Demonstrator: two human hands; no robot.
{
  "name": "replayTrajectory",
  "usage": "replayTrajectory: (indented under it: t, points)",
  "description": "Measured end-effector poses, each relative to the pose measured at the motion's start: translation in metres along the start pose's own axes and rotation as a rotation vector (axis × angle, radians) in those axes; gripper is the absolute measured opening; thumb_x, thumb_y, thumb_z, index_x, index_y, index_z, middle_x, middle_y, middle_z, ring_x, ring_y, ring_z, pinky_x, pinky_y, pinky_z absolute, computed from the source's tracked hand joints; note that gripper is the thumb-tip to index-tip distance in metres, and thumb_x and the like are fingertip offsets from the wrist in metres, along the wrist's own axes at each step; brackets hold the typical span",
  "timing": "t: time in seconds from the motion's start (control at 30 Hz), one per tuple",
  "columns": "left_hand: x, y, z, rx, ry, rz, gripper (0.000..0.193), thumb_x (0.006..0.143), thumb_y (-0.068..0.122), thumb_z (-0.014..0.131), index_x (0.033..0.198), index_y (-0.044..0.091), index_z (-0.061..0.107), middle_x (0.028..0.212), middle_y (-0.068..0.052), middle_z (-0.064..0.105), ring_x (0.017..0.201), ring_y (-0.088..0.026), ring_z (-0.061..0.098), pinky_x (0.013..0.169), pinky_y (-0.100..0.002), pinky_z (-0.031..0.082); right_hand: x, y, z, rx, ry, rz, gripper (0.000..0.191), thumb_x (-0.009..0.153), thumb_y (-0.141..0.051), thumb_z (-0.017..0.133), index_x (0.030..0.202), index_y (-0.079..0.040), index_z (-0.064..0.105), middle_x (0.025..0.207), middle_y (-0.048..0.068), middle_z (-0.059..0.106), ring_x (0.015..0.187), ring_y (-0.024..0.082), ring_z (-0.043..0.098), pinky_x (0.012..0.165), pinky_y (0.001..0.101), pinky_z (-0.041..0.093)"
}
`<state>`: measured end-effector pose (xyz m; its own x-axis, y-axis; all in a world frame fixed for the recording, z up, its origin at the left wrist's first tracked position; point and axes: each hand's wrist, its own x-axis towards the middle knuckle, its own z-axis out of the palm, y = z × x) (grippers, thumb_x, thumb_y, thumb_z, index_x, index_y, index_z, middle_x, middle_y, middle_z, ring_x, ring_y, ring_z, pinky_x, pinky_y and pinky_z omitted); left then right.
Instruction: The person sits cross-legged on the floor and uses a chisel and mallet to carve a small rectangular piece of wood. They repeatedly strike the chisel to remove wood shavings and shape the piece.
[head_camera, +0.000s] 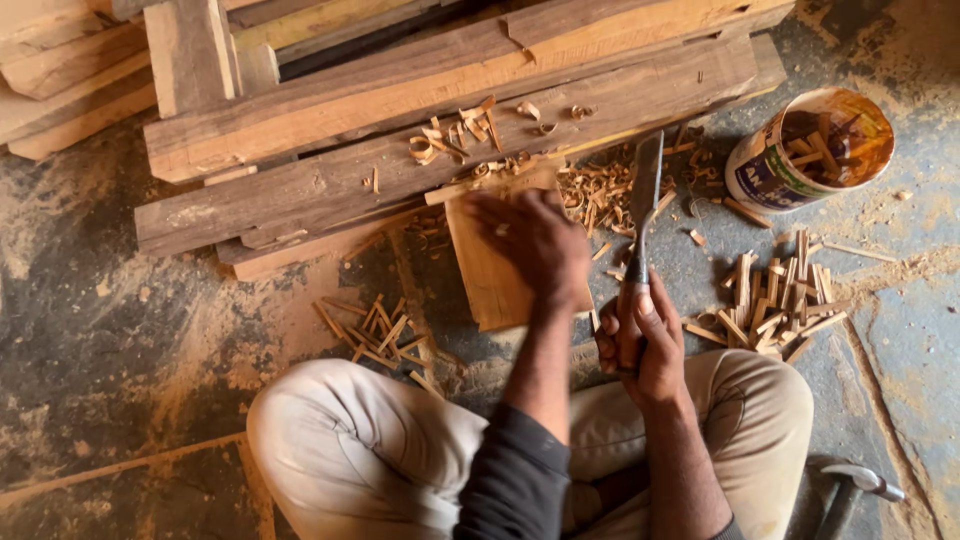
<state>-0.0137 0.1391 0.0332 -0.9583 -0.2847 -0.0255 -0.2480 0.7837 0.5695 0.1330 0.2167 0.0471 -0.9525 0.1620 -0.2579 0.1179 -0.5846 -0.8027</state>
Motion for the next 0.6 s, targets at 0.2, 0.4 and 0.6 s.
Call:
replayTrajectory:
  t: [0.2, 0.4, 0.6]
  points:
    - [-0.026, 0.03, 0.019, -0.331, -0.172, 0.233, 0.032, 0.109, 0.03, 0.04, 0.118, 0.002, 0.052, 0.145, -0.029, 0.036, 0.147, -0.04, 0.031, 0.129, -0.068, 0.005, -0.003, -0.009, -0.012, -0.01, 0.027, -0.09, 0.063, 0.099, -0.046, 0.064, 0.135, -0.003, 0.034, 0.08, 0.005, 0.052, 0.055, 0.016, 0.053, 0.04, 0.0282, 0.045]
    - [-0.012, -0.008, -0.013, -0.783, -0.262, 0.108, 0.035, 0.1, 0.026, 0.041, 0.126, 0.004, 0.048, 0.127, -0.019, 0.06, 0.108, -0.033, 0.07, 0.082, -0.045, 0.067, -0.008, -0.018, -0.012, 0.082, 0.062, -0.151, 0.078, 0.098, -0.051, 0.06, 0.16, -0.012, 0.032, 0.077, 0.002, 0.049, 0.058, 0.012, 0.051, 0.042, 0.0231, 0.039]
    - [0.046, -0.04, -0.03, 0.017, 0.327, 0.132, 0.017, 0.112, 0.026, 0.051, 0.123, 0.013, 0.049, 0.166, -0.023, 0.016, 0.136, -0.035, 0.048, 0.072, -0.035, 0.062, -0.004, -0.012, -0.009, 0.209, -0.001, -0.162, 0.07, 0.109, -0.045, 0.058, 0.164, -0.008, 0.035, 0.08, 0.001, 0.047, 0.064, 0.01, 0.046, 0.051, 0.0214, 0.039]
